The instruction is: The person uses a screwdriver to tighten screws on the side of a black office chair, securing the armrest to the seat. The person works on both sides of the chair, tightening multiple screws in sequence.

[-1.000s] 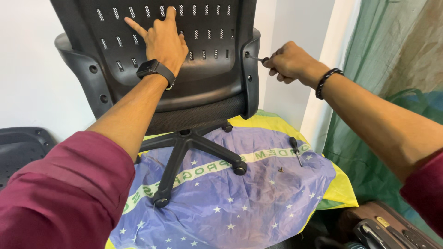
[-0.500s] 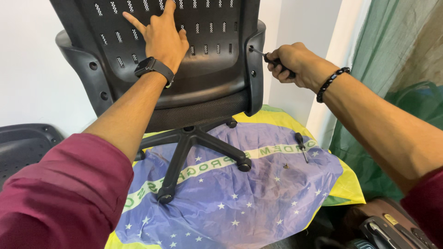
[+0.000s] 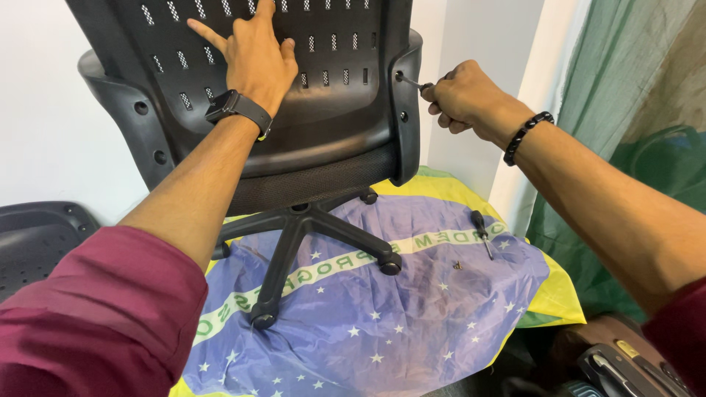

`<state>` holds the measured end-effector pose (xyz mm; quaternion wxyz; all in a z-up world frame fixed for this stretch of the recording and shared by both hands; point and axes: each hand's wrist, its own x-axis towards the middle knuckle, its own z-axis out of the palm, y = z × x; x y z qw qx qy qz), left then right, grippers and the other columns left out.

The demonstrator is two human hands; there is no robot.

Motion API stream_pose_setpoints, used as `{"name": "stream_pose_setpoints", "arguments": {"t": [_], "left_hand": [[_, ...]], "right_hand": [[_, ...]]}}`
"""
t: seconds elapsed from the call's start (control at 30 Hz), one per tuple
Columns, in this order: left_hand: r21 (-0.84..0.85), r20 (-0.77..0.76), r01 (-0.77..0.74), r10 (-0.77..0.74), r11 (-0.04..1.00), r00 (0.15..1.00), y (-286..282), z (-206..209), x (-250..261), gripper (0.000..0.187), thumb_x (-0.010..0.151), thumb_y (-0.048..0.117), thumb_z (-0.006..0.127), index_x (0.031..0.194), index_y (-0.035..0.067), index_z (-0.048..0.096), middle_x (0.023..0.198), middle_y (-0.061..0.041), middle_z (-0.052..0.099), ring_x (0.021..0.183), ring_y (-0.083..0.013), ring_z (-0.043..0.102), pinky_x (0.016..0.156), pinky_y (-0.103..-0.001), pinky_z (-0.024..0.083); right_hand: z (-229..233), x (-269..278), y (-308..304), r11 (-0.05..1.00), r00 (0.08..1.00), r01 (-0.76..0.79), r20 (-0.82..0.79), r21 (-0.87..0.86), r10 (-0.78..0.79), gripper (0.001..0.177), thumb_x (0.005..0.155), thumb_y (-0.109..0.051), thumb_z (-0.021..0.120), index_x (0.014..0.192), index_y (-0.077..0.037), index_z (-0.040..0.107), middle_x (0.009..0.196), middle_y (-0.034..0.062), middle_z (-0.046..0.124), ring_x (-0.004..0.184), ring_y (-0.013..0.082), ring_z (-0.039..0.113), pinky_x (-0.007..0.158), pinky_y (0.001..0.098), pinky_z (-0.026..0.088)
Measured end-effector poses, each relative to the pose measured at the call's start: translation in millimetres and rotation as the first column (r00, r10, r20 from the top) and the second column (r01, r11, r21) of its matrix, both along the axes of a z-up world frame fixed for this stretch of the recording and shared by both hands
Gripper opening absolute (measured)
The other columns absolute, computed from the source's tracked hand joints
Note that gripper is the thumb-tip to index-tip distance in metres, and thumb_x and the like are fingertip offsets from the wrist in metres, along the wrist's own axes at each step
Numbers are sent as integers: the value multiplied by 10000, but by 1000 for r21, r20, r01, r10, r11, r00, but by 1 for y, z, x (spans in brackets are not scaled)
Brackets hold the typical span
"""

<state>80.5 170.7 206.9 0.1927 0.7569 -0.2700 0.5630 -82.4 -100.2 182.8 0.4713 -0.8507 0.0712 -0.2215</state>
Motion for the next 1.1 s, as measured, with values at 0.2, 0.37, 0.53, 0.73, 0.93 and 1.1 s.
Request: {"name": "stream_pose_setpoints", "arguments": {"t": [0.2, 0.37, 0.53, 0.73, 0.93, 1.1], "left_hand": [[-16, -20, 18, -18, 1000, 1000, 0, 1, -4, 509, 875, 103, 777, 1334, -1, 586, 589, -45, 667, 747, -337, 716, 1033, -817, -74], [-30, -13, 26, -26, 999, 1000, 0, 1, -6, 502, 877, 90, 770, 1337, -1, 589, 589, -48, 669, 727, -330, 717, 1045, -807, -72], [-7, -4, 20, -20, 1000, 1000, 0, -2, -10, 509, 884, 85, 770, 1345, -1, 574, 591, -53, 656, 737, -333, 716, 1057, -801, -68], [2, -24, -15, 15, 1000, 1000, 2, -1, -12, 564, 864, 92, 773, 1381, 21, 559, 581, -67, 642, 725, -352, 705, 1069, -783, -52], [-3, -42, 2, -2, 1000, 999, 3, -3, -6, 598, 881, 74, 756, 1435, 48, 534, 584, -62, 652, 734, -345, 711, 1082, -786, -50], [16, 29, 28, -28, 999, 999, 4, -2, 0, 643, 877, 75, 770, 1465, 69, 509, 610, -53, 663, 776, -352, 716, 1034, -811, -67]], "right_hand": [[2, -7, -5, 927, 992, 118, -2, -357, -127, 382, 994, -270, 647, 781, 44, 695, 668, 179, 663, 593, 261, 651, 544, 361, 527], [-14, -3, -6, 513, 940, 334, 319, -791, -121, 172, 909, -174, 682, 901, -21, 761, 752, 231, 704, 682, 395, 682, 681, 467, 559], [-8, 0, -14, 797, 950, 233, 304, -557, -65, 212, 850, -222, 733, 937, -31, 757, 753, 158, 691, 623, 310, 634, 576, 423, 515], [2, -1, -14, 971, 992, -80, -81, 227, 100, 202, 976, -175, 579, 982, 26, 601, 813, 72, 607, 618, 123, 554, 461, 241, 446], [-5, 2, -29, 565, 906, -326, 79, 758, 416, 111, 990, -92, 514, 991, 15, 484, 880, 94, 544, 608, 83, 504, 407, 170, 375], [-5, 14, -30, 545, 939, -255, 72, 799, 335, 122, 1003, -88, 518, 1001, 25, 473, 890, 122, 560, 621, 79, 523, 404, 117, 358]]}}
